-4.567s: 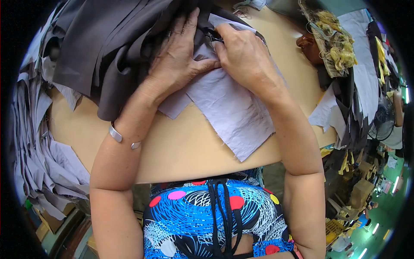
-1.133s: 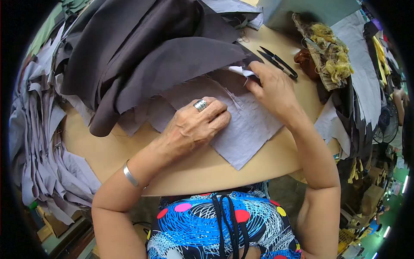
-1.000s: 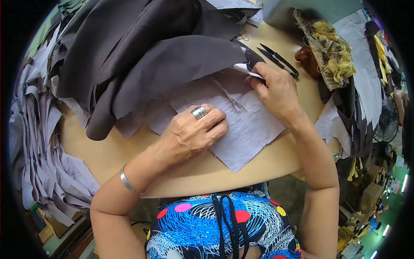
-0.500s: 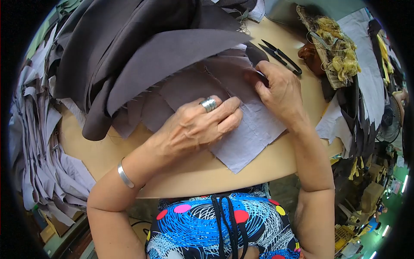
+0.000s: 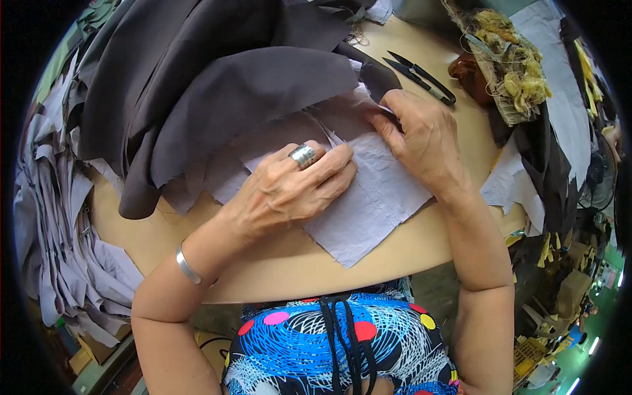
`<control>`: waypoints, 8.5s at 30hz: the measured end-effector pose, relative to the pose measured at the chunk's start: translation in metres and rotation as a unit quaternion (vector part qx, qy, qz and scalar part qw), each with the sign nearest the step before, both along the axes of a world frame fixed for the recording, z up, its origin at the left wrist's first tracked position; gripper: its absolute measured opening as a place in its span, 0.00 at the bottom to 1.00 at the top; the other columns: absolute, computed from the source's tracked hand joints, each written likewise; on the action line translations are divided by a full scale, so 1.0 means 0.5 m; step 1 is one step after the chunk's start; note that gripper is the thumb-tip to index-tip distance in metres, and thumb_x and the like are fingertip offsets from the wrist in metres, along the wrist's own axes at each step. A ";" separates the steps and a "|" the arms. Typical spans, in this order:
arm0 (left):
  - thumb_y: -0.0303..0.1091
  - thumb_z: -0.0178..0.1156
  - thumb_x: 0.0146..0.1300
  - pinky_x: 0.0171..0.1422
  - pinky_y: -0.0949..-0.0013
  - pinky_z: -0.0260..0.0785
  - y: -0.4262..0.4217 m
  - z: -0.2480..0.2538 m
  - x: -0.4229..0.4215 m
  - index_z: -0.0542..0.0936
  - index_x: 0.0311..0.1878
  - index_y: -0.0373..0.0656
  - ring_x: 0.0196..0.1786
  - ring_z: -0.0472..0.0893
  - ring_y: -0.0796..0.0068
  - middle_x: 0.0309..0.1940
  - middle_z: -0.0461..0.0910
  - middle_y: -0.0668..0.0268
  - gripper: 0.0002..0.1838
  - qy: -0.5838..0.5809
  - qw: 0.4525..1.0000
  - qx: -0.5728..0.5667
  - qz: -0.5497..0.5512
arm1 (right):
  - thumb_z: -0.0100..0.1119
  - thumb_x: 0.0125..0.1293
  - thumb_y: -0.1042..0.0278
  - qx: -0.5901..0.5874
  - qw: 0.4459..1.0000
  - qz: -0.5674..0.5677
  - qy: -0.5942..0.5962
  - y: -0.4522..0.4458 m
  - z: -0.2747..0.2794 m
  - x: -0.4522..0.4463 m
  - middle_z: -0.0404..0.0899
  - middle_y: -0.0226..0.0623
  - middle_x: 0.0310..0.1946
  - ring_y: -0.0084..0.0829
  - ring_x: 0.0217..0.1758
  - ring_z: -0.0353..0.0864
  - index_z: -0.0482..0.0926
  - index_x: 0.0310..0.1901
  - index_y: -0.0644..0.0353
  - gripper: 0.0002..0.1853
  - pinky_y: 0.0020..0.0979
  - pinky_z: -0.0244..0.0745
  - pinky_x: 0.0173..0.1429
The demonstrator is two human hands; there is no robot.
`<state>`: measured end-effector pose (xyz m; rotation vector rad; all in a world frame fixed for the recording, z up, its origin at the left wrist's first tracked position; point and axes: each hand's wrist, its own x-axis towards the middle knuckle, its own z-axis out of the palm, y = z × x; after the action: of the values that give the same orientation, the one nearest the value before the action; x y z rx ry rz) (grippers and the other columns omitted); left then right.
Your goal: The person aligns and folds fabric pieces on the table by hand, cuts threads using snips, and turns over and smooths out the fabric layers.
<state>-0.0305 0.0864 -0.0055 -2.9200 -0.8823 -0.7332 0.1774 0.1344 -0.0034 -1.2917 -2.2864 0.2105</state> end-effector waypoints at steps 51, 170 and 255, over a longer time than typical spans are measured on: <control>0.34 0.60 0.48 0.34 0.72 0.72 0.052 0.008 0.008 0.78 0.44 0.44 0.28 0.76 0.77 0.30 0.71 0.70 0.17 0.079 0.982 0.119 -0.125 | 0.53 0.53 0.63 0.131 0.975 0.166 -0.071 -0.209 -0.019 0.003 0.77 0.34 0.44 0.28 0.50 0.77 0.82 0.42 0.61 0.17 0.41 0.59 0.62; 0.29 0.57 0.47 0.46 0.67 0.75 -0.023 0.021 0.044 0.78 0.51 0.41 0.44 0.80 0.67 0.46 0.74 0.63 0.23 0.061 0.992 -0.041 -0.104 | 0.64 0.54 0.69 0.028 0.995 -0.077 0.055 -0.126 0.010 0.085 0.79 0.39 0.34 0.45 0.40 0.78 0.72 0.52 0.60 0.23 0.40 0.72 0.48; 0.27 0.60 0.48 0.41 0.69 0.74 0.085 0.016 -0.003 0.75 0.37 0.43 0.40 0.78 0.68 0.39 0.75 0.67 0.10 0.027 0.994 0.007 -0.109 | 0.53 0.52 0.64 0.161 0.971 0.164 -0.064 -0.221 -0.025 0.007 0.79 0.41 0.42 0.30 0.44 0.77 0.81 0.38 0.65 0.16 0.36 0.68 0.55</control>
<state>-0.0322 0.1287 0.0024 -3.0396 -0.5560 -0.6624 0.1812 0.0240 -0.0158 -0.7835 -2.5069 -0.1342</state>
